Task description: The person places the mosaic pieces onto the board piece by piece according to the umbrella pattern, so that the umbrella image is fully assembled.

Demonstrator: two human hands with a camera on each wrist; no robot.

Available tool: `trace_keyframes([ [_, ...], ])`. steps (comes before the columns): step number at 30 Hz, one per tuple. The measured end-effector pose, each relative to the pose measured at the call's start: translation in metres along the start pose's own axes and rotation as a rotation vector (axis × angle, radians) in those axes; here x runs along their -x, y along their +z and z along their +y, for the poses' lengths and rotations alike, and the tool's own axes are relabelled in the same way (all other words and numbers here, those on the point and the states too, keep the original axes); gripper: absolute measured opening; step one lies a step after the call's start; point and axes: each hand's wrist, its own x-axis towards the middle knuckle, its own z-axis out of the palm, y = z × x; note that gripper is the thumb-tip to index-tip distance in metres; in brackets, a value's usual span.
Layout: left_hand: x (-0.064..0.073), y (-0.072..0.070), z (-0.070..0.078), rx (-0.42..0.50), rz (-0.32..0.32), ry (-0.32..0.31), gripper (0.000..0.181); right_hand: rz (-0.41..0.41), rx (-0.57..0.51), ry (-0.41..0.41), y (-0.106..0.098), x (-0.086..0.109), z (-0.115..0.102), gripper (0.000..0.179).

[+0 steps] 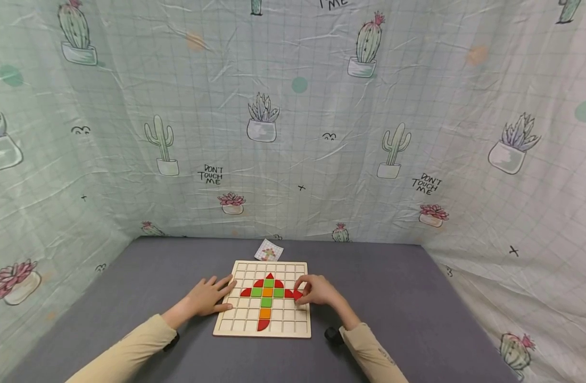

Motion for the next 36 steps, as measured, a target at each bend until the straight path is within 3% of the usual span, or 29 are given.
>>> trace_keyframes([
  [5, 0.001, -0.001, 0.0, 0.001, -0.004, 0.0, 0.064, -0.024, 0.0, -0.012, 0.006, -0.001, -0.008, 0.028],
  [18, 0.002, -0.004, 0.001, 0.011, 0.009, 0.006, 0.063, -0.1, -0.022, -0.151, 0.02, -0.005, -0.026, 0.03],
  [36, 0.001, -0.002, 0.0, -0.033, 0.001, 0.0, 0.064, -0.178, -0.074, -0.149, 0.047, -0.02, -0.056, 0.028],
])
